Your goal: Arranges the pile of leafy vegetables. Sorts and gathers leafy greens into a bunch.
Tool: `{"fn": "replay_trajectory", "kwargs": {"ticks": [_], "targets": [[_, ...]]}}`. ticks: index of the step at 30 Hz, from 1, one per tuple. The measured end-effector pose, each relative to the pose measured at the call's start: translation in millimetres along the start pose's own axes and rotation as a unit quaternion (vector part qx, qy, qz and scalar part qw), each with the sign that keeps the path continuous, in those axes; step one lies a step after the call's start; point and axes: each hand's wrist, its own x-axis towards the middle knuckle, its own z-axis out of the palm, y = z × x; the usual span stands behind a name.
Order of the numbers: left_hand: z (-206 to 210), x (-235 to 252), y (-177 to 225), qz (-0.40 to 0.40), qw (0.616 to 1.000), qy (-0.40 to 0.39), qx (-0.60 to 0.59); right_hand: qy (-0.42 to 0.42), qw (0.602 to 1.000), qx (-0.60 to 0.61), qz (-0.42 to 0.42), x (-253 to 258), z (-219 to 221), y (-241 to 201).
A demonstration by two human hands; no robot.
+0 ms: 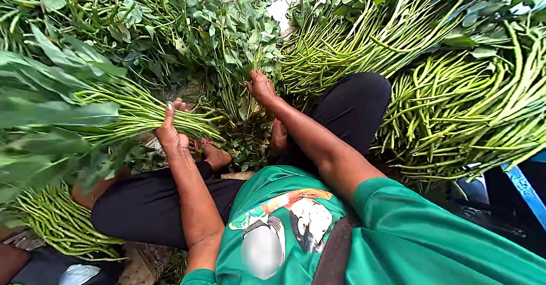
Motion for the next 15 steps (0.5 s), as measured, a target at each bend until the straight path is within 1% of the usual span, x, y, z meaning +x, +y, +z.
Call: {"fn": "replay_trajectory", "kwargs": {"ticks": [2,3,5,6,7,9,12,13,15], "targets": [[11,-6,-8,-0.057,0.996,-0.041,-0.060,0.004,0.998,-0.011,0.062,19,-5,1],[16,-6,-11,-0.084,0.991,-0.041,-0.095,-0.002,0.995,-0.023,0.094,24,-6,3],[23,-4,-16,-0.125,0.979,-0.012,-0.162,-0.014,0.988,-0.029,0.148,30,-3,10],[24,-3,-18,-0.139,0.974,0.007,-0.180,-0.016,0.986,-0.027,0.163,30,-3,11],[25,-2,-19,-0.148,0.972,0.023,-0.179,-0.019,0.985,-0.020,0.170,28,-5,12],[24,0,-26,-0.153,0.978,0.031,-0.135,-0.030,0.982,0.008,0.184,26,-10,16],[22,4,-33,-0.141,0.989,0.021,-0.045,-0.019,0.980,0.091,0.175,22,-11,29],[22,4,-32,-0.134,0.991,0.009,-0.026,0.000,0.981,0.121,0.153,13,-11,26],[21,3,-29,-0.122,0.992,-0.021,0.003,0.055,0.980,0.176,0.080,-12,-11,11]]}}
